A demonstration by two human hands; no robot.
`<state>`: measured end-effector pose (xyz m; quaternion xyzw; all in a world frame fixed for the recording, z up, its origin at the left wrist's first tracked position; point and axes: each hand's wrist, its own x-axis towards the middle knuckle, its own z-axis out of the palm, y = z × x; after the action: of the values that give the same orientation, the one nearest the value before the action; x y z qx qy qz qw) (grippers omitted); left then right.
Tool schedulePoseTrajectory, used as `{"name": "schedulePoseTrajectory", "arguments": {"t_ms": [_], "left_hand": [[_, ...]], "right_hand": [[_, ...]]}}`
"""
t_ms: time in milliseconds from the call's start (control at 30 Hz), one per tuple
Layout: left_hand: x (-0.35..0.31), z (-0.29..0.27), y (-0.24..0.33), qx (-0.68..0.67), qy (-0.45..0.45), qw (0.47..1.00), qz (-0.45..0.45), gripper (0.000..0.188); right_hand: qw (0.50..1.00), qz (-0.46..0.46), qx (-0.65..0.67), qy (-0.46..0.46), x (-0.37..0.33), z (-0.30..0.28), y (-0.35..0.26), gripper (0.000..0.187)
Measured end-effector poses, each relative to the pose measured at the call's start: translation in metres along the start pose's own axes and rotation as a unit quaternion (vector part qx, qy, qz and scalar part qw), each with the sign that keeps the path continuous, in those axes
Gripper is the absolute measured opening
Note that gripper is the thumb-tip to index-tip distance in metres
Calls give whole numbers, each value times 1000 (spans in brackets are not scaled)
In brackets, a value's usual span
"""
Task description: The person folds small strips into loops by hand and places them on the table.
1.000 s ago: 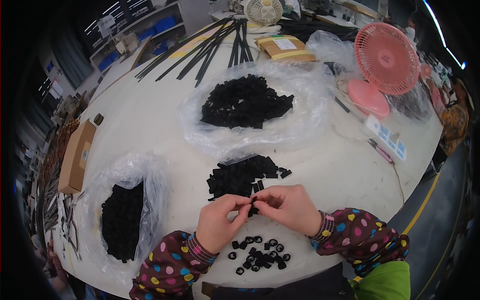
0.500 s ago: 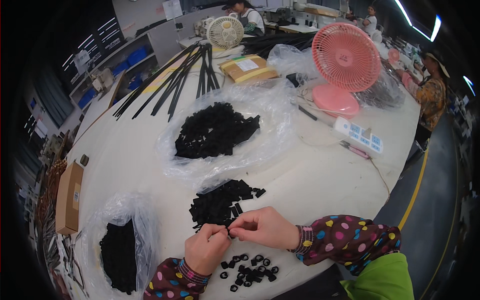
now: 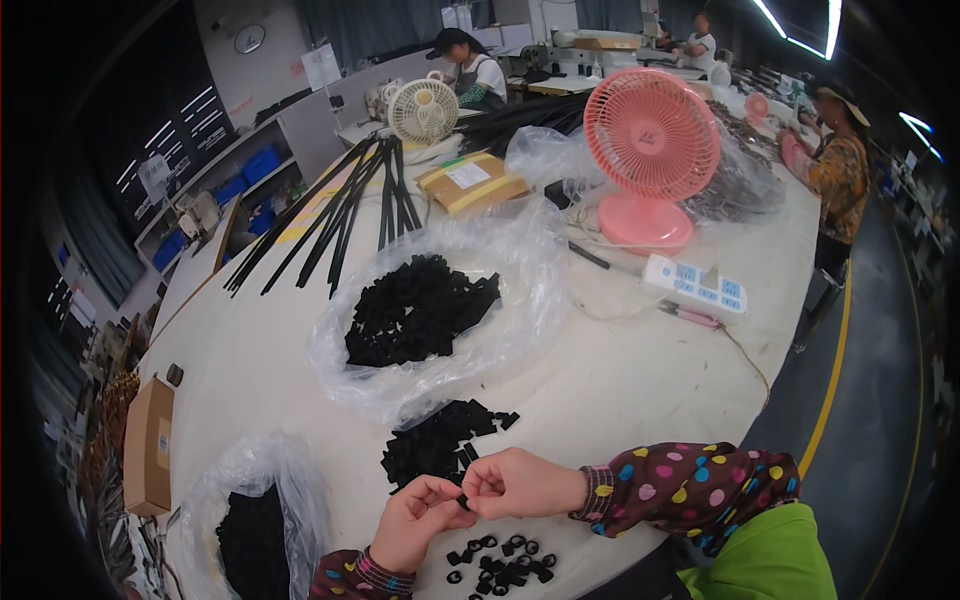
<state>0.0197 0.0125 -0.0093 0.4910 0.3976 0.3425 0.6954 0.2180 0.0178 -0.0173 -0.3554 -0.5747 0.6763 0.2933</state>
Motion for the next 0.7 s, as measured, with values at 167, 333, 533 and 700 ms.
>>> {"name": "schedulePoseTrajectory", "arguments": {"t_ms": [167,333,533,700], "left_hand": [[4,-8,-3,-124,-40,982,-138,15],[3,-9,-5,-29,-46,995,-89,12],[2,9,-5,125,7,988,94,14],[-3,10,-10,266,84,938,203,15]], "right_hand": [[997,-61,-38,-11,0,-1,5,7],[944,-152,-273,105,-4,7,4,12],[900,-170,-343,210,-4,11,5,18],[936,-174,-255,169,-9,14,-5,13]]}}
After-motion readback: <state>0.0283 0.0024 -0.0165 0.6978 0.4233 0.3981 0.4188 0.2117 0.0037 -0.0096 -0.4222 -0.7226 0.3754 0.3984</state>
